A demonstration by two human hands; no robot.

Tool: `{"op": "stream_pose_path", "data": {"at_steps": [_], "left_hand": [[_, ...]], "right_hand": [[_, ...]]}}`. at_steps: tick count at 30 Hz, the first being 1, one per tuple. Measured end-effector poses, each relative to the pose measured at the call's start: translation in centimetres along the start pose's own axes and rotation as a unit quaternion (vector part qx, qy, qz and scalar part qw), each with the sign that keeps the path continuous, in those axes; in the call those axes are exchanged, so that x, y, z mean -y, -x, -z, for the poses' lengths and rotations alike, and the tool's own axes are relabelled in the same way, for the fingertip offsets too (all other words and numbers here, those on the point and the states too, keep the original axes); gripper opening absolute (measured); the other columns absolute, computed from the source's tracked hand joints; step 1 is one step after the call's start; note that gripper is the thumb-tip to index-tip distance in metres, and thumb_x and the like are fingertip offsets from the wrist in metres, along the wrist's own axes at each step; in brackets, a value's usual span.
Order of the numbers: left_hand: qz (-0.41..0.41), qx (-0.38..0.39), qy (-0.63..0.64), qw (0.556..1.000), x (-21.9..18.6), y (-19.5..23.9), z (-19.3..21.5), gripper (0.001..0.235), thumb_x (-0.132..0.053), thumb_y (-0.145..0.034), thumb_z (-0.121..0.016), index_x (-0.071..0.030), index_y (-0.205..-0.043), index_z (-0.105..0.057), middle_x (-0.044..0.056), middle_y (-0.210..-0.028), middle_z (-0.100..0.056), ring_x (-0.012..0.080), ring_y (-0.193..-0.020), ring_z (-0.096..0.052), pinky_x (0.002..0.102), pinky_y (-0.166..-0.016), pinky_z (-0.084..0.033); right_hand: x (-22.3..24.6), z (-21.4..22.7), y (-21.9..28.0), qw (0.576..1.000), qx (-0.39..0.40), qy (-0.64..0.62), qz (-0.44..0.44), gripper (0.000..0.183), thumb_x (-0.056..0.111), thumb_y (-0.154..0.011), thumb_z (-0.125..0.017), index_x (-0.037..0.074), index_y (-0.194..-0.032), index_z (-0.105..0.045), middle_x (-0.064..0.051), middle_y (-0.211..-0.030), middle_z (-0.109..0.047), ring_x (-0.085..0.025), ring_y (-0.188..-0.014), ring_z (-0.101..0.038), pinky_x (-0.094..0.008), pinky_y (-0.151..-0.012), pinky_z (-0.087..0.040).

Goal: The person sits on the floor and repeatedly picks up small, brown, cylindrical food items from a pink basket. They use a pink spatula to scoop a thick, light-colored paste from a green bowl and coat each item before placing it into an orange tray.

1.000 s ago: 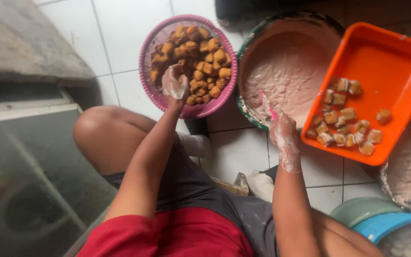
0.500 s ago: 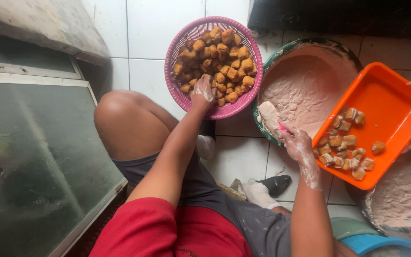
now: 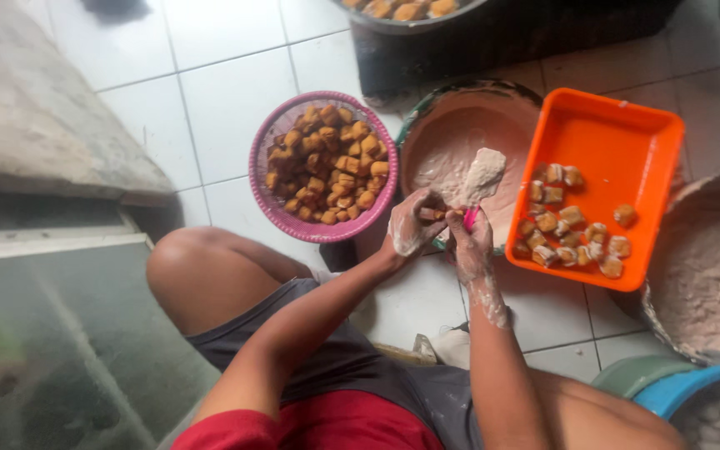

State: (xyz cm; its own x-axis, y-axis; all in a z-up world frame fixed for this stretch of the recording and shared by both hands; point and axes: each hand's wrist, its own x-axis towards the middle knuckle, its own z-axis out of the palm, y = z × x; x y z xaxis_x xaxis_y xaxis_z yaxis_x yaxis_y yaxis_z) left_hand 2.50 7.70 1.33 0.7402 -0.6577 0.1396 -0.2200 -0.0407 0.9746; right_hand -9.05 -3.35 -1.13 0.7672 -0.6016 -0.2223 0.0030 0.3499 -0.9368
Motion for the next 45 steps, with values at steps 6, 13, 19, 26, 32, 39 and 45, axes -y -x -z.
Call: {"op": "stream_pose_path", "data": {"at_steps": [6, 13, 19, 26, 32, 39, 45], "left_hand": [[0.145, 0.055, 0.145, 0.977, -1.4, 0.4, -1.8, 0.027, -0.008, -0.088, -0.080, -0.002, -0.105, -0.060, 0.008, -0.096, -0.074, 0.0154, -0.087, -0.072, 0.029, -0.080, -0.059], [0.298, 0.110, 0.421, 0.850, -0.4, 0.1, -1.5, 0.026, -0.007, -0.094, -0.066, -0.002, -0.117, -0.055, 0.005, -0.099, -0.066, 0.0136, -0.088, -0.068, 0.029, -0.082, -0.058], [0.288, 0.164, 0.286, 0.899, 0.3, -0.4, -1.8, 0.025, -0.020, -0.101, -0.068, 0.001, -0.116, -0.065, 0.013, -0.103, -0.071, 0.0167, -0.090, -0.067, 0.031, -0.082, -0.056], [0.289, -0.009, 0.242, 0.926, 0.1, -2.9, -1.0, 0.030, -0.028, -0.095, -0.070, -0.001, -0.108, -0.064, 0.009, -0.097, -0.074, 0.0176, -0.091, -0.072, 0.029, -0.076, -0.058], [0.244, -0.027, 0.102, 0.964, -3.4, -3.6, -0.3, 0.036, -0.030, -0.096, -0.072, 0.002, -0.110, -0.071, 0.010, -0.099, -0.080, 0.0132, -0.090, -0.075, 0.027, -0.081, -0.059], [0.173, 0.080, 0.165, 0.968, -6.2, -2.4, -0.5, 0.041, -0.024, -0.095, -0.067, 0.000, -0.128, -0.060, 0.009, -0.104, -0.078, 0.0141, -0.093, -0.073, 0.028, -0.085, -0.057], [0.175, 0.135, 0.328, 0.919, -4.9, -2.6, 0.3, 0.052, -0.012, -0.099, -0.061, 0.000, -0.149, -0.051, 0.017, -0.128, -0.068, 0.0195, -0.108, -0.068, 0.031, -0.098, -0.056]], "right_hand": [[4.1, 0.6, 1.4, 0.996, -0.083, -0.011, -0.025, 0.022, 0.027, -0.101, -0.073, 0.008, -0.104, -0.064, 0.009, -0.078, -0.055, 0.000, -0.061, -0.043, -0.018, -0.052, -0.033], [6.4, 0.7, 2.4, 0.999, -0.002, -0.035, -0.019, 0.022, 0.017, -0.093, -0.074, 0.006, -0.109, -0.064, 0.003, -0.089, -0.069, -0.001, -0.068, -0.054, -0.018, -0.058, -0.041], [5.8, 0.8, 1.9, 0.999, -0.037, 0.034, 0.016, 0.025, 0.019, -0.095, -0.076, 0.005, -0.112, -0.064, 0.004, -0.092, -0.065, -0.001, -0.070, -0.053, -0.017, -0.059, -0.041], [5.9, -0.4, 2.4, 0.995, -0.044, 0.087, -0.031, 0.041, 0.043, -0.105, -0.054, 0.004, -0.100, -0.065, 0.007, -0.065, -0.042, -0.003, -0.049, -0.035, -0.022, -0.043, -0.025], [6.1, -1.7, 3.2, 0.996, -0.020, 0.062, -0.058, 0.063, 0.054, -0.110, -0.031, 0.004, -0.096, -0.067, 0.008, -0.063, -0.036, -0.005, -0.049, -0.029, -0.024, -0.046, -0.024], [5.2, -0.8, 2.6, 0.987, -0.018, 0.157, 0.017, 0.056, 0.050, -0.112, -0.029, 0.007, -0.102, -0.064, 0.009, -0.069, -0.034, -0.004, -0.060, -0.031, -0.022, -0.052, -0.024], [4.7, 0.9, 2.2, 0.959, -0.039, 0.265, 0.089, 0.049, 0.045, -0.113, -0.035, 0.006, -0.104, -0.064, 0.002, -0.077, -0.042, -0.011, -0.069, -0.038, -0.028, -0.061, -0.030]]}}
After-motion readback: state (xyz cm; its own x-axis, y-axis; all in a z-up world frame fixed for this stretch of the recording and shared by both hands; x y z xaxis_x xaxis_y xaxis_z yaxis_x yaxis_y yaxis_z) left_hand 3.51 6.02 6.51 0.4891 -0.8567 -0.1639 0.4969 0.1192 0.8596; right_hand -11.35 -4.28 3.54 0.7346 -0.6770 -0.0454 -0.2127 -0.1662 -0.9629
